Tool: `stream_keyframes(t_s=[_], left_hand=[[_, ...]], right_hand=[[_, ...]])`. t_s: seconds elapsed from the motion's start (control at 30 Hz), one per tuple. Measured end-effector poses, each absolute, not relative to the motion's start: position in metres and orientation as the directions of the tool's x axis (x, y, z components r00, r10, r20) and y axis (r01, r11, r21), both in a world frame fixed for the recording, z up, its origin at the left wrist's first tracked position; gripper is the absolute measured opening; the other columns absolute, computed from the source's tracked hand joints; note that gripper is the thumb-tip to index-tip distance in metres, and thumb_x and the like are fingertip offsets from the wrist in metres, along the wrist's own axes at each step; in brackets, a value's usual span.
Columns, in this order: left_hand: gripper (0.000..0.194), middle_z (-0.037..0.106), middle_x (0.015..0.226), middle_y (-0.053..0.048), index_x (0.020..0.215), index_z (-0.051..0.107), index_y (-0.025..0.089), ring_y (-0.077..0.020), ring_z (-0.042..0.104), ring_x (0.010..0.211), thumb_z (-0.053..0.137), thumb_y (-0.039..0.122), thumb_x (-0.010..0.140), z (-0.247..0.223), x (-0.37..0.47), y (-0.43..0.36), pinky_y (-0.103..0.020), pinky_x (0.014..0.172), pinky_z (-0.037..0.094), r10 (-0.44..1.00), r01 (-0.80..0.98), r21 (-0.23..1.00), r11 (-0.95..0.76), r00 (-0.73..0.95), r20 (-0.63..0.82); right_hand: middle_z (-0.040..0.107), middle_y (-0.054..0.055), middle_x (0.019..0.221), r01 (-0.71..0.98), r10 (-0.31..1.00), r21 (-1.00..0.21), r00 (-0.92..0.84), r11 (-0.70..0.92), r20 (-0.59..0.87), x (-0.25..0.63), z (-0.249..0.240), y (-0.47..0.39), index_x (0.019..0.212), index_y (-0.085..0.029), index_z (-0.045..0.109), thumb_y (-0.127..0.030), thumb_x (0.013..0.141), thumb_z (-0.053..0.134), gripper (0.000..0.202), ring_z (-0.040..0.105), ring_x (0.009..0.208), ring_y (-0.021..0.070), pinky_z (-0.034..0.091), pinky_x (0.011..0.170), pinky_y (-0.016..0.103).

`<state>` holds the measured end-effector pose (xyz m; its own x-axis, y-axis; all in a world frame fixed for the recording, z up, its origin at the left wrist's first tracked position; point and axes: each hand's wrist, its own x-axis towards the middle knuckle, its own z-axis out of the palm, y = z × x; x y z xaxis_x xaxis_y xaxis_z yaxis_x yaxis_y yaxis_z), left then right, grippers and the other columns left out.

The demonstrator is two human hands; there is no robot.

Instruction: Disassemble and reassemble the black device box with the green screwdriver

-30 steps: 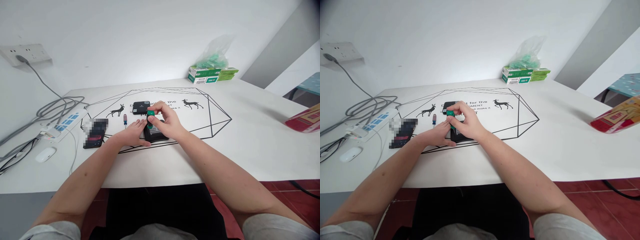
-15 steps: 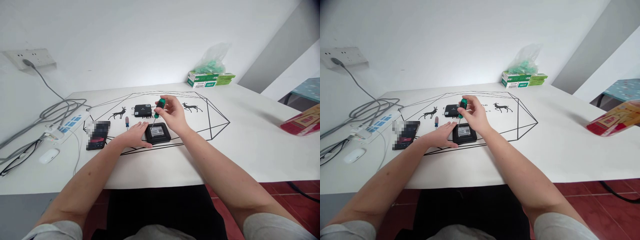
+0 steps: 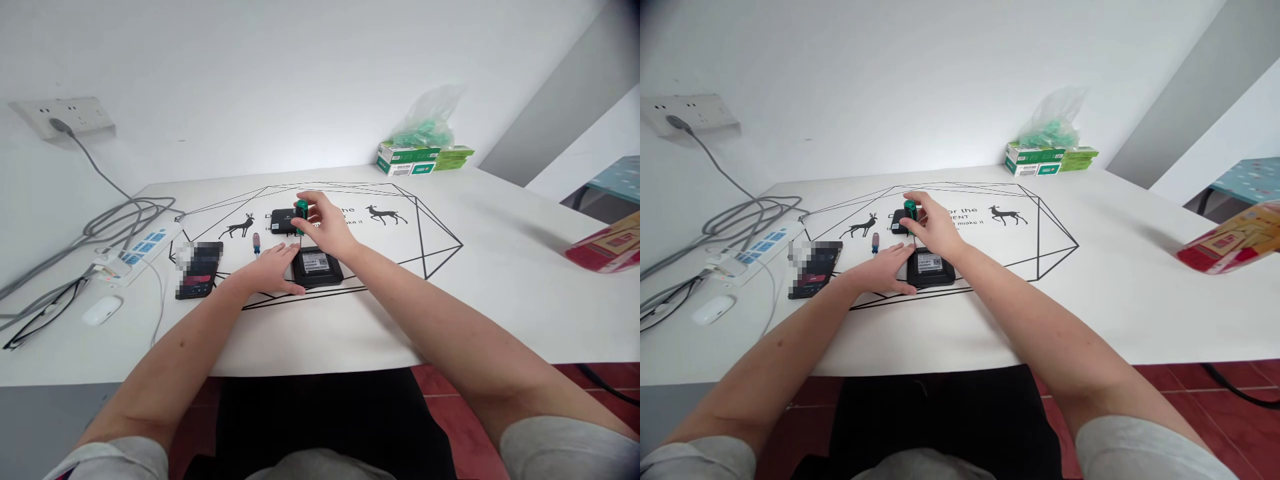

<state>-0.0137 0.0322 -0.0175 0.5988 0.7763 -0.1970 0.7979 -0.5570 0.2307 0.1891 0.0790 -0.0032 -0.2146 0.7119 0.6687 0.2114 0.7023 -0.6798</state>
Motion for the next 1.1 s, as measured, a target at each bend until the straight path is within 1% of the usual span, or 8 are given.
stream_keyframes(t_s=[0.17, 0.33, 0.43, 0.63, 0.7, 0.83, 0.9, 1.1], left_hand=[[0.128, 0.03, 0.179, -0.022, 0.174, 0.019, 0.015, -0.0481, 0.03, 0.162, 0.065, 0.087, 0.08, -0.018, -0.013, 0.033, -0.06, 0.129, 0.028, 0.782, 0.801, 0.201, -0.564, 0.596, -0.182], [0.128, 0.031, 0.178, -0.024, 0.174, 0.02, 0.01, -0.047, 0.028, 0.163, 0.065, 0.086, 0.082, -0.016, -0.012, 0.031, -0.056, 0.13, 0.027, 0.785, 0.811, 0.178, -0.557, 0.584, -0.205], [0.128, 0.03, 0.179, -0.024, 0.175, 0.019, 0.011, -0.0475, 0.027, 0.164, 0.065, 0.086, 0.082, -0.016, -0.012, 0.031, -0.056, 0.131, 0.027, 0.788, 0.813, 0.174, -0.556, 0.582, -0.2], [0.127, 0.029, 0.18, -0.022, 0.175, 0.017, 0.013, -0.0463, 0.024, 0.165, 0.064, 0.086, 0.083, -0.013, -0.011, 0.029, -0.056, 0.131, 0.027, 0.779, 0.807, 0.198, -0.557, 0.59, -0.211], [0.128, 0.028, 0.18, -0.022, 0.175, 0.017, 0.011, -0.0459, 0.023, 0.166, 0.065, 0.086, 0.084, -0.012, -0.011, 0.028, -0.055, 0.132, 0.026, 0.787, 0.818, 0.189, -0.543, 0.574, -0.224], [0.13, 0.024, 0.181, -0.022, 0.176, 0.014, 0.012, -0.0469, 0.019, 0.168, 0.064, 0.087, 0.082, -0.013, -0.012, 0.029, -0.055, 0.133, 0.025, 0.793, 0.829, 0.197, -0.524, 0.559, -0.24], [0.13, 0.022, 0.182, -0.022, 0.176, 0.013, 0.013, -0.0473, 0.017, 0.168, 0.063, 0.087, 0.082, -0.013, -0.012, 0.029, -0.057, 0.132, 0.025, 0.785, 0.821, 0.211, -0.53, 0.57, -0.242], [0.131, 0.023, 0.182, -0.022, 0.177, 0.012, 0.011, -0.048, 0.017, 0.168, 0.064, 0.085, 0.082, -0.012, -0.012, 0.029, -0.059, 0.134, 0.022, 0.789, 0.828, 0.215, -0.518, 0.56, -0.253]], right_hand=[[0.078, 0.008, 0.125, 0.279, 0.655, -0.599, -0.193, 0.751, 0.731, 0.181, -0.004, 0.079, 0.123, -0.025, 0.07, -0.042, 0.092, 0.079, 0.037, 0.069, 0.09, 0.0202, 0.061, 0.087, 0.041], [0.08, 0.009, 0.118, 0.246, 0.508, -0.456, -0.221, 0.855, 0.833, 0.178, -0.003, 0.079, 0.127, -0.025, 0.073, -0.036, 0.109, 0.05, 0.031, 0.073, 0.103, 0.023, 0.061, 0.093, 0.044], [0.078, 0.008, 0.107, 0.245, 0.462, -0.412, -0.202, 0.878, 0.864, 0.178, -0.003, 0.081, 0.125, -0.028, 0.076, -0.034, 0.111, 0.045, 0.034, 0.071, 0.104, 0.0236, 0.061, 0.095, 0.047], [0.064, 0.004, 0.097, 0.266, 0.51, -0.484, -0.034, 0.833, 0.859, 0.171, -0.014, 0.085, 0.123, -0.03, 0.078, -0.046, 0.101, 0.071, 0.028, 0.063, 0.088, 0.0205, 0.062, 0.083, 0.043], [0.065, 0.006, 0.105, 0.233, 0.503, -0.493, 0.021, 0.838, 0.864, 0.171, -0.017, 0.087, 0.125, -0.032, 0.077, -0.047, 0.104, 0.065, 0.029, 0.065, 0.096, 0.0212, 0.063, 0.088, 0.044], [0.067, 0.01, 0.135, 0.171, 0.521, -0.518, 0.031, 0.838, 0.853, 0.175, -0.02, 0.088, 0.123, -0.034, 0.076, -0.05, 0.111, 0.048, 0.034, 0.064, 0.131, 0.0265, 0.06, 0.107, 0.052], [0.065, 0.01, 0.144, 0.143, 0.578, -0.575, 0.024, 0.806, 0.816, 0.176, -0.02, 0.087, 0.121, -0.033, 0.073, -0.054, 0.109, 0.051, 0.032, 0.063, 0.136, 0.0282, 0.062, 0.102, 0.051], [0.055, 0.01, 0.162, -0.067, 0.736, -0.735, -0.007, 0.675, 0.677, 0.165, -0.015, 0.077, 0.111, -0.03, 0.061, -0.05, 0.094, 0.076, 0.031, 0.074, 0.11, 0.022, 0.067, 0.087, 0.042]])
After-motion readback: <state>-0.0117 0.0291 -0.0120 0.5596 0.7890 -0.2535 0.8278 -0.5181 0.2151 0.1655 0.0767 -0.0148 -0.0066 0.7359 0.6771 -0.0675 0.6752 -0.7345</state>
